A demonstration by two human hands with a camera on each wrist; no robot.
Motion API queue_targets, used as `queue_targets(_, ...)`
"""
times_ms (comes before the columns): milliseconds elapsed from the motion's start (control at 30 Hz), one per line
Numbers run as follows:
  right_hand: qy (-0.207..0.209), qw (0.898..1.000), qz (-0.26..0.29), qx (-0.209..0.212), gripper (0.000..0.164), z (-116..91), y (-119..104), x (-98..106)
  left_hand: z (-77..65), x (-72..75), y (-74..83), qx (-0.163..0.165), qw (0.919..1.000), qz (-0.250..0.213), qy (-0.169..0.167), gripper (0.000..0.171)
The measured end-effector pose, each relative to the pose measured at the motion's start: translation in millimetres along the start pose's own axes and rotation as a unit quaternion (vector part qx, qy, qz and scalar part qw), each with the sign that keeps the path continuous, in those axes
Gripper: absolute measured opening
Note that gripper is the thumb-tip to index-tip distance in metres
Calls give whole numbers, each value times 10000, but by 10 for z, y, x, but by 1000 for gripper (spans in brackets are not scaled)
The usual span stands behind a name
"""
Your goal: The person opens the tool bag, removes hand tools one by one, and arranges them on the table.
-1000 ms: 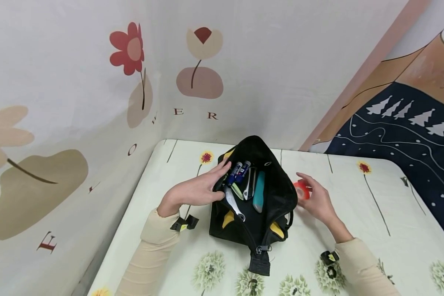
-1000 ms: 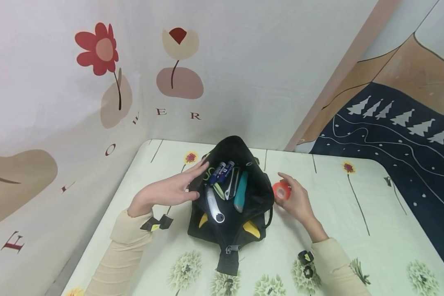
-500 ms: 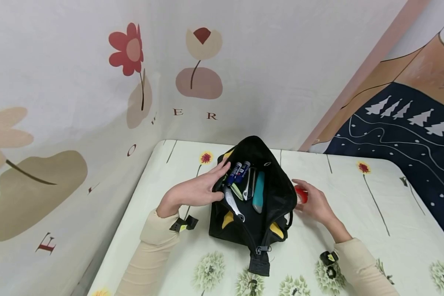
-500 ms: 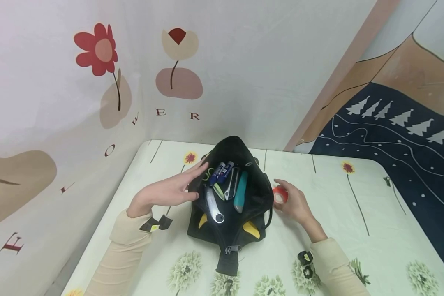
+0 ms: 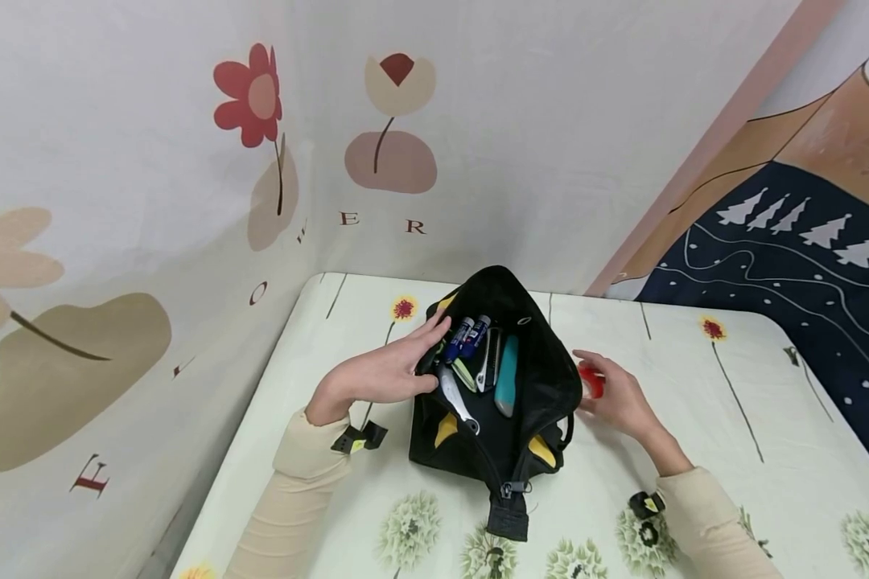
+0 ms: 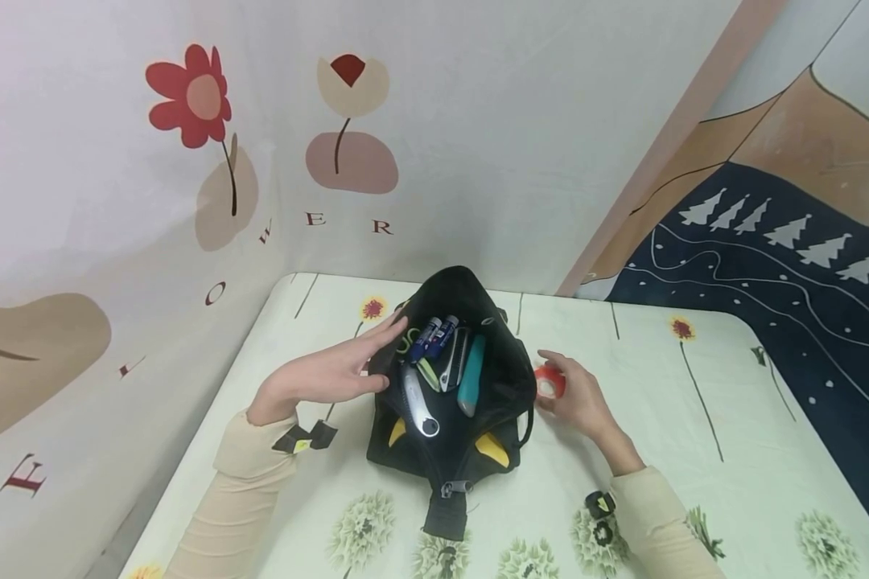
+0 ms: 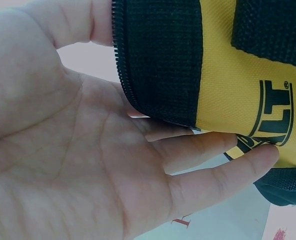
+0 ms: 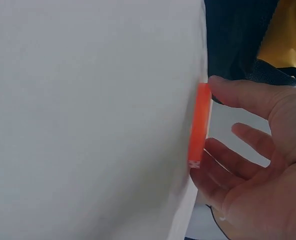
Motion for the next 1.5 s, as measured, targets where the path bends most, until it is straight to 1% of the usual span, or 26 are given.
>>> queue_targets(100, 156, 9998, 104, -32, 75, 11, -35, 64, -4, -4, -3, 8, 10000, -32, -5, 88)
queue_targets(233, 505, 9986, 159, -72, 68, 38, -95, 165, -4, -9, -18, 5, 10000, -68, 2, 87)
queue_targets(367, 882, 9957, 251, -131, 63, 56, -176, 272, -1, -4, -29, -7, 10000, -49, 28, 87)
queue_targets(500, 1173, 9925, 297, -197, 61, 65, -258, 361, -3, -7, -23, 28, 10000, -47, 30, 88)
queue_targets(700, 1553, 9864, 389, -362, 57, 64, -368, 473, -3, -10, -25, 20, 10000, -25, 34, 88)
queue_targets(1000, 1909, 9780, 652, -536, 54, 73, -538, 588, 0, -19, -34, 17, 10000, -22, 19, 87)
queue_targets(1233, 2341, 9664, 868, -603, 51, 77, -746, 646, 5, -16, -28, 10, 10000, 7, 17, 87)
queue_targets(1367, 2500, 9616, 992, -550, 51, 77, -902, 656, 3, -14, -11, 43, 10000, -34, 25, 88)
queue_targets(1500, 2555, 9582, 1260, -263, 52, 102, -1066, 635, -6, -13, 5, 73, 9999, -82, 29, 88)
Point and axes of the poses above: each hand's wrist, its own z-axis towards the middle knuckle, its own x-axis out of the back of the hand, y = z × x, the point moved 6 cm from there along z, towards the middle knuckle, and after that the axes turned 11 degrees about y, right-handed, at the moved point
